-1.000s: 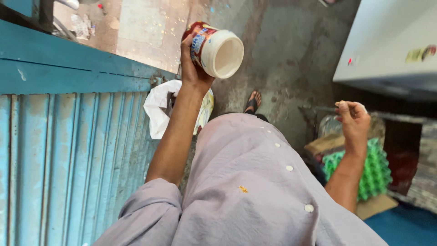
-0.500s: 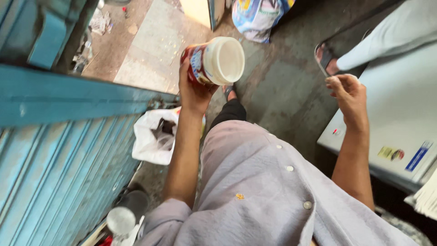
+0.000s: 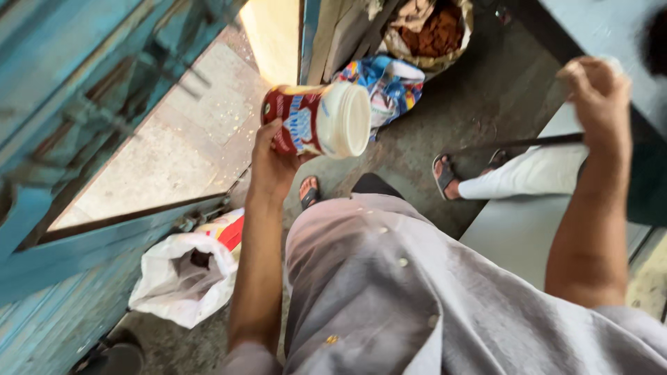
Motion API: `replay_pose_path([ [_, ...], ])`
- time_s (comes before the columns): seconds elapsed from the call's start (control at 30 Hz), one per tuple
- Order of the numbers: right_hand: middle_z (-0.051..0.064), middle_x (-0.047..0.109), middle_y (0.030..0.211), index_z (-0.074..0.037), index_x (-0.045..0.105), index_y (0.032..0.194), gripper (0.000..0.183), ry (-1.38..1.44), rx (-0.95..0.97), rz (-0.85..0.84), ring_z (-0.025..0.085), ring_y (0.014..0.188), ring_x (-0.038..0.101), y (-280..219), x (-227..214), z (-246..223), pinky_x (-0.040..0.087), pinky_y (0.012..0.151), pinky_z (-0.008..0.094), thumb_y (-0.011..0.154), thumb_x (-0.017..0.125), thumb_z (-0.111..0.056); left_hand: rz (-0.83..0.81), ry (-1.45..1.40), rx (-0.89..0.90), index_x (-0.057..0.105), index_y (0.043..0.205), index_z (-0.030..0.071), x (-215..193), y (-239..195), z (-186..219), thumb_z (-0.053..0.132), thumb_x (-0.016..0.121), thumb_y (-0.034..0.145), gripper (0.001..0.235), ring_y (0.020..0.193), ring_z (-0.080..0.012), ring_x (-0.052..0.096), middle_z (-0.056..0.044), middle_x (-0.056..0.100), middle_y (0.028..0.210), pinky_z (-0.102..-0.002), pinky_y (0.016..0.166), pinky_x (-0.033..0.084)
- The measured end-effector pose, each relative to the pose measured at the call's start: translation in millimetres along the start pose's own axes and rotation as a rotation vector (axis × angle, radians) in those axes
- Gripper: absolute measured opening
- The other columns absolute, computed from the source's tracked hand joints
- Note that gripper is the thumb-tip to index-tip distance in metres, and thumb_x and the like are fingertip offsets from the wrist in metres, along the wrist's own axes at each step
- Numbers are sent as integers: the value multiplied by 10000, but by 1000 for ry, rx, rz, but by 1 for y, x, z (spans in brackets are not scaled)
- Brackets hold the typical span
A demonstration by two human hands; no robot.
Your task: The person retrieves a white bowl, fills it with water from a dispenser, and rinses it. They then open a plastic bag and pour its contents into a mixing machine. Finally, they scoop a white powder from a large container into a plastic bag.
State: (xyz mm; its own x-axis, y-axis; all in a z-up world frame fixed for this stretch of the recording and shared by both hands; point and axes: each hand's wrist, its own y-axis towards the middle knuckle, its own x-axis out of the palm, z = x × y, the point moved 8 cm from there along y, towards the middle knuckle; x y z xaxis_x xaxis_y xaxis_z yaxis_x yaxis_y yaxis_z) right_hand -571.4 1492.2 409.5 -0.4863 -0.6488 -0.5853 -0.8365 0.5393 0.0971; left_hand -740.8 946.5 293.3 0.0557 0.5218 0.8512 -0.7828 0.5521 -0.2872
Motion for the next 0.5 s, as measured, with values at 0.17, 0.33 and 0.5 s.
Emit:
replay_pose_path([
  [0.17,187,722,1322,15,598,1341,454,-251,-136,61,261,1268,666,149,-60,58,587,1028,381,906,726,-6,113,-14,55,554,1392,109,19,15,-11,335,646,930,523,1180,-255,678,-85,667,1317,-535,889,606],
  [0.33,242,543,1442,-75,504,1476,757,-334,1,118,297,1235,596,287,-74,132,583,949,409,853,931,-127,219,-61,136,554,1395,78,27,24,-28,374,616,947,541,1084,-288,694,-106,689,1279,-518,851,584],
  [0.5,154,617,1147,-52,560,1276,559,-316,210,72,228,863,689,332,-50,196,569,607,383,846,886,-198,344,-82,206,549,1392,83,19,19,-58,360,626,1001,485,1072,-280,677,-89,685,1272,-484,803,531],
])
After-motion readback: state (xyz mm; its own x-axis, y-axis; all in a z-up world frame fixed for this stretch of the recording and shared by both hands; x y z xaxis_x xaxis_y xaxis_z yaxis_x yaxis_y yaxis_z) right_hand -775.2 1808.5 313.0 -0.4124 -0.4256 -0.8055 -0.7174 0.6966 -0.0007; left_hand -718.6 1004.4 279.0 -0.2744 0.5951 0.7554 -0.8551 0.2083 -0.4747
